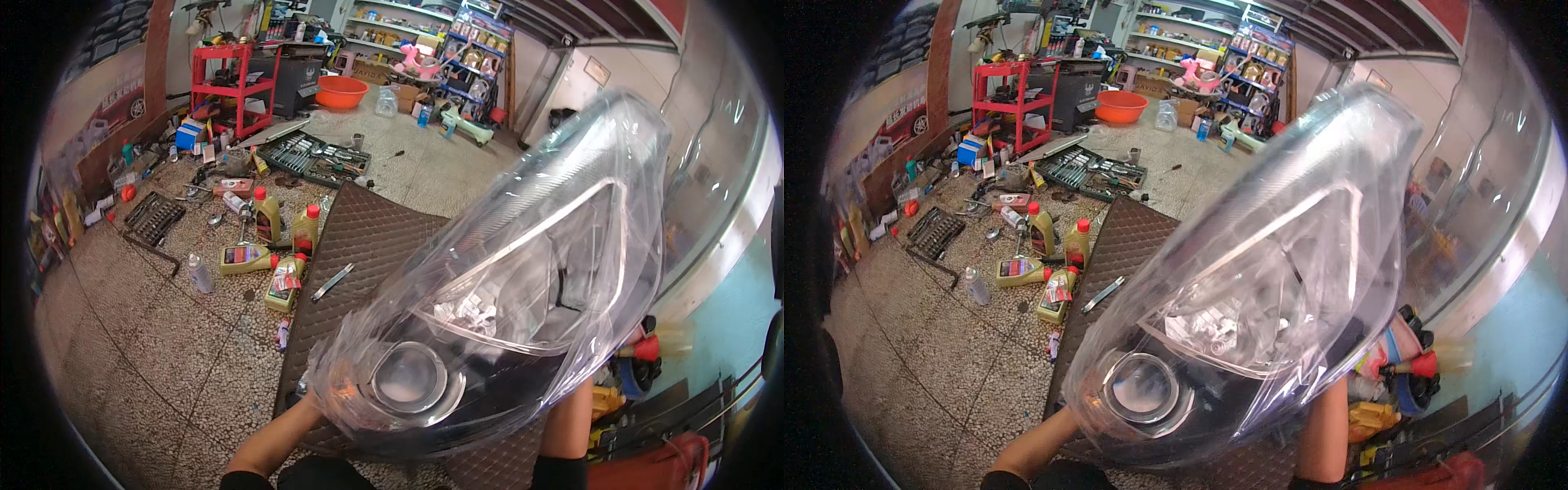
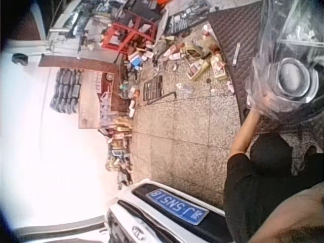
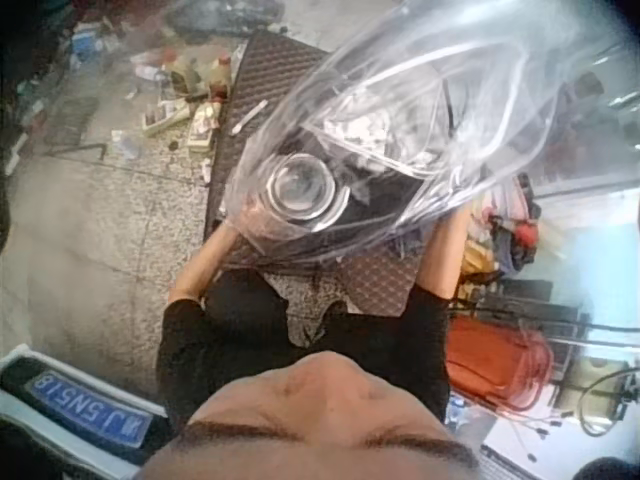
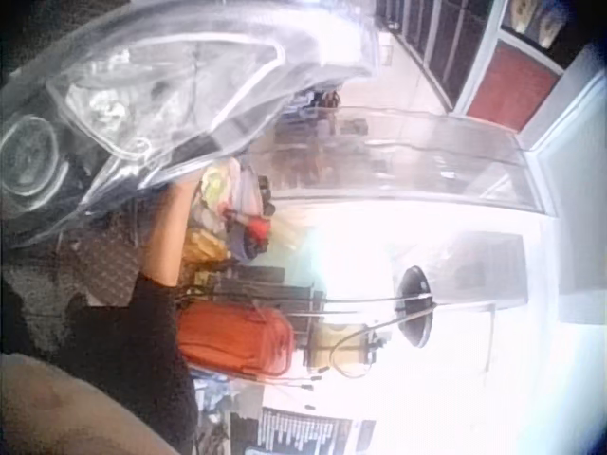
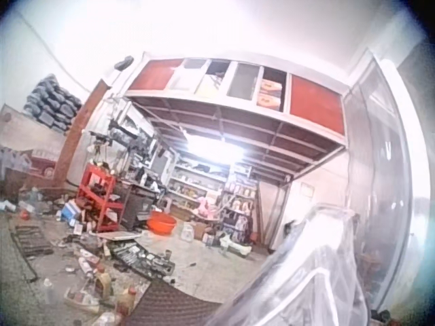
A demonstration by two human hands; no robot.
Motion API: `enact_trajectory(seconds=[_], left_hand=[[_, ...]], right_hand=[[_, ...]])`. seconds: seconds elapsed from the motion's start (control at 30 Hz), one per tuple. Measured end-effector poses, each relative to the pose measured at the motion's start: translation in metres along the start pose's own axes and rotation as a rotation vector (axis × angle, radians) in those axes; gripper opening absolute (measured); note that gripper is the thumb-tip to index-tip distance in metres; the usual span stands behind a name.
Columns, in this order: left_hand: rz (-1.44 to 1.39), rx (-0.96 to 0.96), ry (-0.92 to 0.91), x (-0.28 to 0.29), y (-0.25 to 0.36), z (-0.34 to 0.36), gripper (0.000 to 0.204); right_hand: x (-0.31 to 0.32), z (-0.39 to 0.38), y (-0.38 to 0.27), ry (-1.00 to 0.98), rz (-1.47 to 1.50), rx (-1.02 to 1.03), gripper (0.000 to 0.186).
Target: The person handles a disassembled car headlight, using a flashlight to inspect the interior and rotating the unit to view different angles. They remove and reinsert a bulb socket, then place the headlight on a mat and pick up small components and tools from the floor.
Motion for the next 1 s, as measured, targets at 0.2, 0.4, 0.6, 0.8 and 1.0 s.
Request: enact_trajectory(seconds=[0.2,0.4,0.6,0.8,1.0], left_hand=[[-0.006,-0.001,0.038,0.03,0.014,-0.013,0.045],[-0.054,-0.014,0.109,0.075,0.037,-0.037,0.043],[-0.388,0.122,0.462,0.177,-0.028,-0.1,0.041],[-0.905,0.407,1.076,0.276,-0.151,-0.162,0.028],[-0.709,0.509,1.132,0.278,-0.178,-0.148,0.018]], right_hand=[[-0.044,0.015,-0.002,-0.116,-0.067,0.092,0.048],[-0.093,0.003,-0.018,-0.247,0.104,0.061,0.031],[-0.117,-0.01,0.024,-0.207,0.006,-0.225,0.035],[-0.137,-0.028,0.119,-0.229,-0.16,-0.476,0.04],[-0.148,-0.046,0.279,-0.209,-0.412,-0.801,0.043]])
Point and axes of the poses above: each hand's wrist, its own z-axis towards the middle knuckle, its own x-axis out of the back of the hand, y = z × x, the point moved 8 cm from there along z, towards the middle knuckle, and after that the axes turned 2 degrees about z, right-handed, at the moved point
